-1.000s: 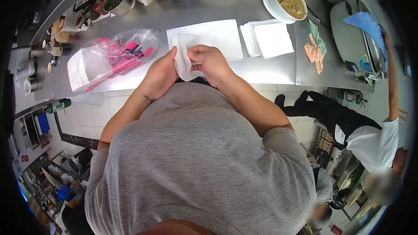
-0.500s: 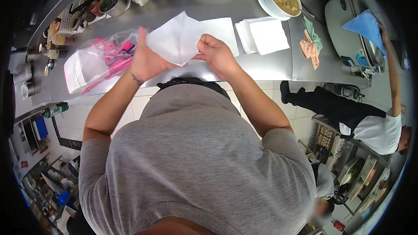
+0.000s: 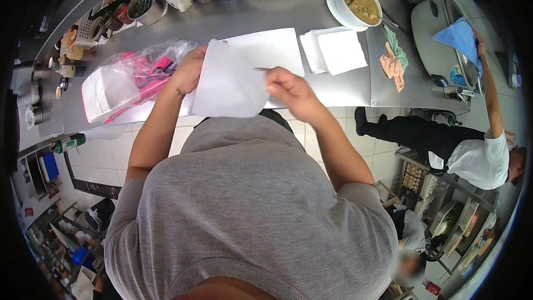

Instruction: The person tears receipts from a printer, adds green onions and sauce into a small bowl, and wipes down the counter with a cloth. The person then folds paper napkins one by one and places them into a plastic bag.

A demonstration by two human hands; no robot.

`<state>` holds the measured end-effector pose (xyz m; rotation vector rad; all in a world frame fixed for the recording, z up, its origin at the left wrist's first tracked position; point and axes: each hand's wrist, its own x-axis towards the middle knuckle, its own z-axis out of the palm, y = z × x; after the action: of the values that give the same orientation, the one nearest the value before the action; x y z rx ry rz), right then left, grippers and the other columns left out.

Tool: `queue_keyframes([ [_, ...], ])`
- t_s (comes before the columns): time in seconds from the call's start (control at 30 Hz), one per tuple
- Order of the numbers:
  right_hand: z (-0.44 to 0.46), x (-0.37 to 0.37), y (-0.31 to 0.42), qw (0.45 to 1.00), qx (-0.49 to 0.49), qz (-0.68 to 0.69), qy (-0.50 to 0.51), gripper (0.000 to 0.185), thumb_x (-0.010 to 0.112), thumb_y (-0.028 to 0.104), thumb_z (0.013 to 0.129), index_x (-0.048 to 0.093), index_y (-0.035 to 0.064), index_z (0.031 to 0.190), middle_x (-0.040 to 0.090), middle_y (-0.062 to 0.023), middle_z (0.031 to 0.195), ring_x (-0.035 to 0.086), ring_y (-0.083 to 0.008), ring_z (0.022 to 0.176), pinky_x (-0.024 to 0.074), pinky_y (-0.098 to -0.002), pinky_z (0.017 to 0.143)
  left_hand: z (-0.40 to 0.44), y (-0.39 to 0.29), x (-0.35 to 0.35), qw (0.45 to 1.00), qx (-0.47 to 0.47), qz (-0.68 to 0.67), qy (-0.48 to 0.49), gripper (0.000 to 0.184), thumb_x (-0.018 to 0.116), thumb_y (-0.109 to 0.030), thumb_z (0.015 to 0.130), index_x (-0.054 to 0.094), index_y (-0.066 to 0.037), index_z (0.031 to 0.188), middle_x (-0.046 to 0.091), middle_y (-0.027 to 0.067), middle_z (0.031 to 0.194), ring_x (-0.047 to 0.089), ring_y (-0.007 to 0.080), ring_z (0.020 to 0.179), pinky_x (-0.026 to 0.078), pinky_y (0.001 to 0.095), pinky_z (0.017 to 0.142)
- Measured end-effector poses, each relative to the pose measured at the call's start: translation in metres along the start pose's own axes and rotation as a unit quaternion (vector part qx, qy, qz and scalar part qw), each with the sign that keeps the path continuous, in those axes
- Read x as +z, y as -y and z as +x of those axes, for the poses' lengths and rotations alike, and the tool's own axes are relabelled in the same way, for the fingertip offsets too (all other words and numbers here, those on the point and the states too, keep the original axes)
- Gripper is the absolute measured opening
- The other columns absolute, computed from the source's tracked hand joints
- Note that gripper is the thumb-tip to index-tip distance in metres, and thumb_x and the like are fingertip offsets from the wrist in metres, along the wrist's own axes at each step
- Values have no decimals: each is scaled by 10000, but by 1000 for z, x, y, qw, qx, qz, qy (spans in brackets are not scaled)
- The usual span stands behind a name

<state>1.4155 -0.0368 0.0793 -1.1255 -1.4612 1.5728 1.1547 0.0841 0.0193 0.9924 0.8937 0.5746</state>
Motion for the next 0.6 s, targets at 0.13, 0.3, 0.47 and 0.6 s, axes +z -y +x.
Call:
queue_keyframes([
  [0.13,-2,-58,-1,980,80,-104,-147,342,585,165,925,539,35,1237,586,-79,1216,531,-161,1128,394,-293,981,-37,-75,28,825,211,508,-127,436,517,-60,884,503,-100,1318,687,111,987,676,240,823,544,365,699],
  [0.3,51,-27,94,916,-215,-328,-83,503,715,242,798,569,23,1226,600,-139,1207,535,-263,1151,397,-357,992,-54,-128,83,602,398,691,29,473,523,-46,860,485,-150,1320,667,152,943,660,312,774,538,383,684],
  [0.47,73,-76,47,925,104,-365,-6,560,762,215,734,579,-5,1216,607,-177,1168,548,-288,1115,426,-372,951,-63,-161,73,797,314,514,-45,403,538,-12,900,520,-139,1282,652,87,1078,663,212,872,534,303,759],
  [0.6,52,-111,0,969,160,-127,-142,422,705,215,804,601,-31,1131,645,-123,1034,599,-217,975,468,-341,866,-30,-94,22,957,226,132,-124,275,584,-37,902,579,-35,1177,682,68,945,630,111,792,511,262,718],
])
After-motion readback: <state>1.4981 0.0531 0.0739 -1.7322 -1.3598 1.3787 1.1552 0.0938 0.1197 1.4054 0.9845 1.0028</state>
